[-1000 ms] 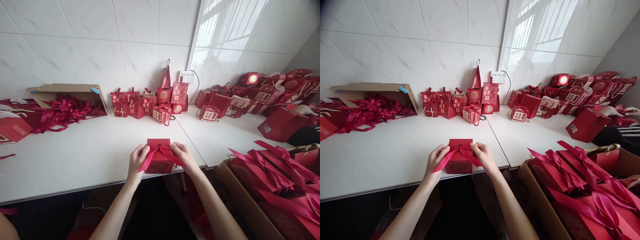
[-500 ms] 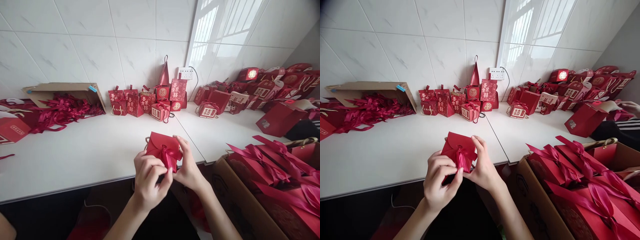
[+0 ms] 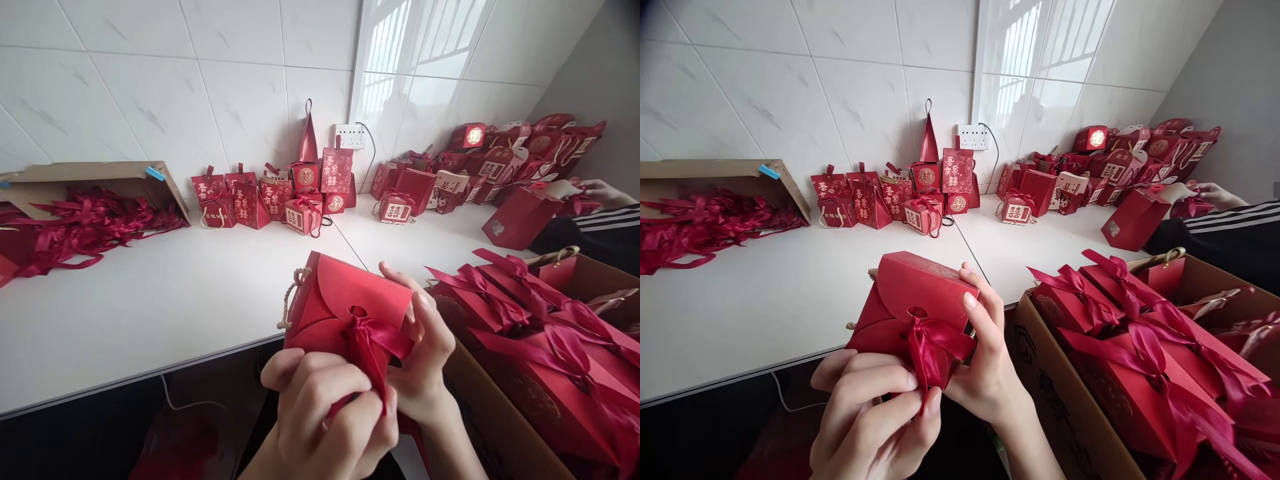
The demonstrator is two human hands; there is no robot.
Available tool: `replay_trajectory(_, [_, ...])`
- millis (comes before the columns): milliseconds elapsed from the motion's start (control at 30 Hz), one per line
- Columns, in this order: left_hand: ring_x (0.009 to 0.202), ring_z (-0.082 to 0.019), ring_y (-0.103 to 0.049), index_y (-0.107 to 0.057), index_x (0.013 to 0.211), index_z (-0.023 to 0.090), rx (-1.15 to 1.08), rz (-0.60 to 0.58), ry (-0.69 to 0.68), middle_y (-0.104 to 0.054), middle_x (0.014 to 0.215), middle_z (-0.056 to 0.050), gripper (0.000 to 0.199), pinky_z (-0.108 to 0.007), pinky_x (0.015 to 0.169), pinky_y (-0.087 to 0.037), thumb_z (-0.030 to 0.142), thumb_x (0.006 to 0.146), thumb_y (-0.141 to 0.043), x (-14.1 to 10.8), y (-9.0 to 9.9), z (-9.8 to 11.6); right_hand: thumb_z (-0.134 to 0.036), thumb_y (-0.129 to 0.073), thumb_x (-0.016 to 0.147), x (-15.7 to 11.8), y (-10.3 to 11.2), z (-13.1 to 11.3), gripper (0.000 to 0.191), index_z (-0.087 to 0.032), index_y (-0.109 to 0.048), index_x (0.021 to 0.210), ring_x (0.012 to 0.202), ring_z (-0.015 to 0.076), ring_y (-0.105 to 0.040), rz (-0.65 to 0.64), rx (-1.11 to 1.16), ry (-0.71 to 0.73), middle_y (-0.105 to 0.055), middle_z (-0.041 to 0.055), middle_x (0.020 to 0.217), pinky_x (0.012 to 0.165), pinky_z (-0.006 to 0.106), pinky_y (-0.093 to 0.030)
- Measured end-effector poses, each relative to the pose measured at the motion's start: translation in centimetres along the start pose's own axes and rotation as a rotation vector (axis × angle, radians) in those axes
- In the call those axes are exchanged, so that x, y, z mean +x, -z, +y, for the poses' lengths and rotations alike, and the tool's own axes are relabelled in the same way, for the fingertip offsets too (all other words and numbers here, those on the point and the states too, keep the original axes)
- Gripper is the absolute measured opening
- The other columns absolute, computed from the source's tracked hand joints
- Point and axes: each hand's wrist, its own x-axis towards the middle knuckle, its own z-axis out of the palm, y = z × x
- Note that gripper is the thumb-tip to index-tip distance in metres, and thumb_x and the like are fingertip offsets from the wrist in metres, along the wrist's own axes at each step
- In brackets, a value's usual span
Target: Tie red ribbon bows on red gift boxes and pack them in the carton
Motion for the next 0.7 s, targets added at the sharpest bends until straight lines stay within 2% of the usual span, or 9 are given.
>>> replay_trajectory(467, [0.058, -0.011, -0.059, -0.055, 0.075, 0.021, -0.076, 0.032, 0.018, -0.062, 0.067, 0.003, 0.012, -0.032, 0.065, -0.039, 0.013, 0.076, -0.064, 0.27, -0.55, 0.70, -0.009, -0.066, 0.076, -0.18, 0.69, -0.22, 0.088, -0.037, -0.018, 0.144, 0.132, 0.0324, -0.036, 0.026, -0.004, -0.017, -0.032, 0.0112, 0.142, 0.097, 0.060, -0.045])
replay_trajectory(700, [0.060, -0.008, -0.058, -0.056, 0.071, 0.016, -0.115, 0.063, 0.024, -0.060, 0.070, 0.002, 0.013, -0.029, 0.066, -0.039, 0.009, 0.075, -0.065, 0.29, -0.65, 0.85, -0.009, -0.064, 0.077, -0.06, 0.68, -0.23, 0.082, -0.035, -0.022, 0.143, 0.133, 0.0324, -0.035, 0.002, 0.025, -0.009, -0.032, 0.0117, 0.141, 0.099, 0.060, -0.043])
